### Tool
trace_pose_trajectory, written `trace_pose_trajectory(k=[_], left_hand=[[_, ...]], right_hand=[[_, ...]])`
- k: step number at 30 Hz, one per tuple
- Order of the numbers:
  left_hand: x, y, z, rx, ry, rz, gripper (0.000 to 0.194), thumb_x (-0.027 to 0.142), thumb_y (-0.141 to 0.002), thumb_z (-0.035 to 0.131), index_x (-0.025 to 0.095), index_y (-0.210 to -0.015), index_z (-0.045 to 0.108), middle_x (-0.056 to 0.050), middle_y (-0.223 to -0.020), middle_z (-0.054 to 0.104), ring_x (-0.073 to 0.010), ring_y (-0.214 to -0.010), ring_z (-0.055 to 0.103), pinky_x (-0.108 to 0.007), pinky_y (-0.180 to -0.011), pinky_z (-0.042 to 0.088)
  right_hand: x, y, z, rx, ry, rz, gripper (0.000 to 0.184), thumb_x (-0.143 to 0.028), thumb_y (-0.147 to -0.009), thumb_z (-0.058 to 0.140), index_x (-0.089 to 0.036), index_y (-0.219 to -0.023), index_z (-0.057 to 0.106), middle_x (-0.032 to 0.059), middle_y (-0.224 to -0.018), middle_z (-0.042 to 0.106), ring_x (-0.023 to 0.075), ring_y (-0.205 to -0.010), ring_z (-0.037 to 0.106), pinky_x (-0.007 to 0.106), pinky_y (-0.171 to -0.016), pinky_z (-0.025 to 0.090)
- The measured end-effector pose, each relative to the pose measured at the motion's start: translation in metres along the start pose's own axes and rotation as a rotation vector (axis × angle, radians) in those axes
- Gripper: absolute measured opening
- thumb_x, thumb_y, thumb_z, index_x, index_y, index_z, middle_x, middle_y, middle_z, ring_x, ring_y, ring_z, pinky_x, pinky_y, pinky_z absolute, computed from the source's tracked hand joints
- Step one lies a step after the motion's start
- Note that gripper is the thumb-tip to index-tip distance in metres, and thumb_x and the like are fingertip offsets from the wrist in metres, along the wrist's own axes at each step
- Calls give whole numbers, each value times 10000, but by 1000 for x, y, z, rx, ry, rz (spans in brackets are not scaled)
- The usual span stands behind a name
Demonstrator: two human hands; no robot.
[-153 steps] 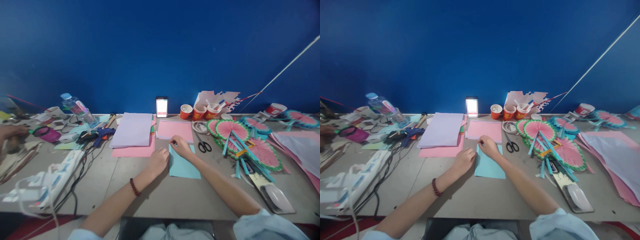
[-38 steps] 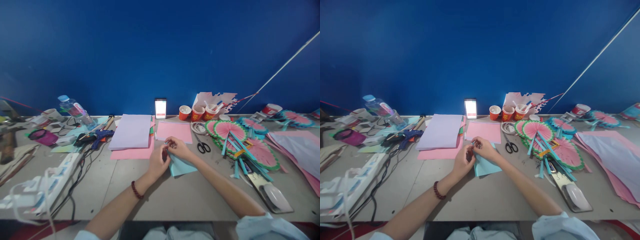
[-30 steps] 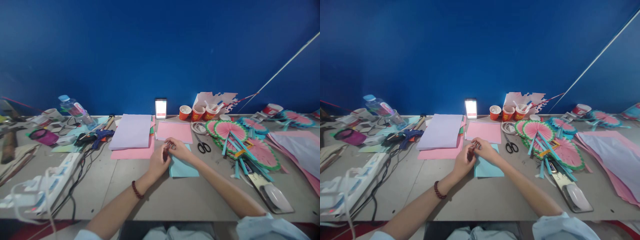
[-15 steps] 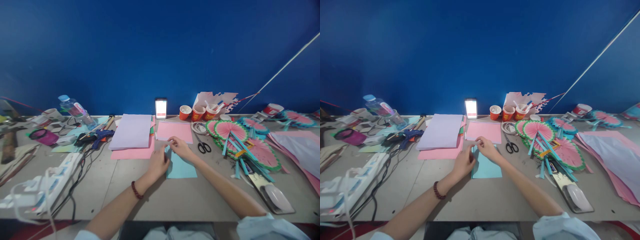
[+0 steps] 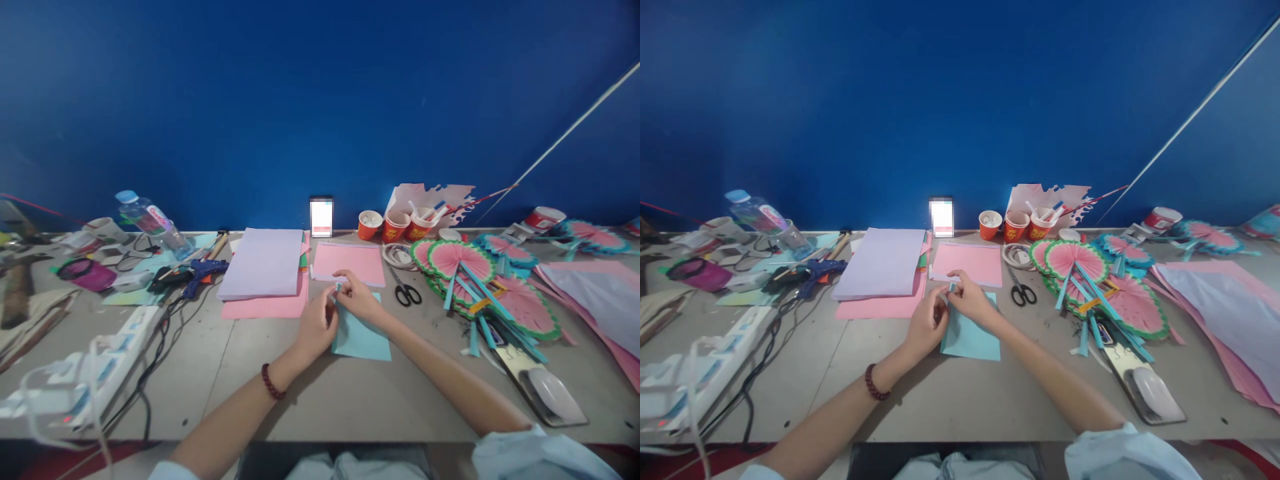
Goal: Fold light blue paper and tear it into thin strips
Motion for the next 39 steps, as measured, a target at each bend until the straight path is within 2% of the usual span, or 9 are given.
trace_pose_trajectory(k=[5, 8, 12, 15, 17, 21, 27, 32, 39], left_hand=[[11, 4, 0, 25, -40, 146, 433, 182, -827, 448, 186, -1258, 404, -24, -794, 573, -164, -731, 538, -320, -715, 431], [15, 4, -9, 104, 2, 150, 445, 242, -832, 475, 183, -1264, 386, -12, -787, 542, -151, -713, 521, -304, -709, 438], [2, -2, -21, 186, 83, -29, 393, 255, -863, 432, 186, -1247, 378, 1, -781, 515, -132, -694, 512, -268, -676, 437], [-15, -8, -14, 92, 31, -188, 422, 283, -836, 486, 185, -1235, 391, 29, -710, 525, -137, -640, 530, -272, -636, 420], [-21, -10, -7, 22, -40, -218, 488, 318, -788, 561, 183, -1230, 406, 53, -651, 524, -153, -629, 549, -306, -681, 415], [-19, -9, 2, -44, -127, -186, 503, 301, -772, 576, 194, -1236, 415, 47, -676, 565, -177, -669, 580, -361, -770, 385], [-10, -7, 1, -89, -153, -162, 510, 135, -771, 490, 201, -1266, 387, 27, -709, 594, -188, -700, 592, -343, -751, 388], [-6, -8, -8, 14, -52, -135, 467, 152, -791, 486, 208, -1247, 404, 27, -715, 594, -170, -670, 583, -304, -683, 415], [7, -4, -14, 152, -62, 41, 489, 158, -774, 522, 188, -1251, 418, 9, -751, 602, -159, -681, 550, -315, -707, 420]], right_hand=[[-7, 2, 1, -25, -63, -33, 477, -127, -678, 466, -216, -1145, 440, -98, -570, 438, 99, -505, 431, 207, -521, 352], [-13, 2, -2, -21, -48, -81, 458, -111, -681, 447, -220, -1126, 462, -91, -578, 434, 99, -520, 428, 209, -543, 361], [-14, 1, -5, -14, 10, -99, 372, -139, -721, 452, -219, -1081, 497, -81, -576, 442, 105, -530, 435, 213, -550, 366], [-5, -2, -7, 21, 58, -58, 314, -153, -727, 445, -209, -1026, 519, -72, -596, 473, 104, -517, 453, 214, -523, 357], [2, -4, -8, 50, 73, -24, 304, -157, -725, 436, -205, -1013, 522, -73, -594, 478, 102, -488, 448, 216, -501, 347], [12, -7, -8, 57, 83, 12, 287, -162, -729, 428, -209, -997, 519, -81, -569, 463, 101, -479, 458, 212, -499, 355], [8, -3, -2, -10, 44, 32, 280, -173, -761, 424, -210, -1028, 497, -80, -579, 466, 98, -494, 477, 205, -495, 365], [1, -1, 6, -61, -7, -16, 302, -204, -784, 433, -220, -1083, 470, -84, -586, 463, 104, -510, 472, 220, -526, 383], [-7, 2, 7, -23, -1, -89, 411, -136, -714, 473, -218, -1117, 462, -86, -593, 481, 110, -555, 488, 227, -571, 382]])
Point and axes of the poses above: each hand's wrist, its own y-axis away from the middle knuckle, its own z-axis out of the palm, x = y × z, the point moved 6 cm from there along -y, towards the middle knuckle
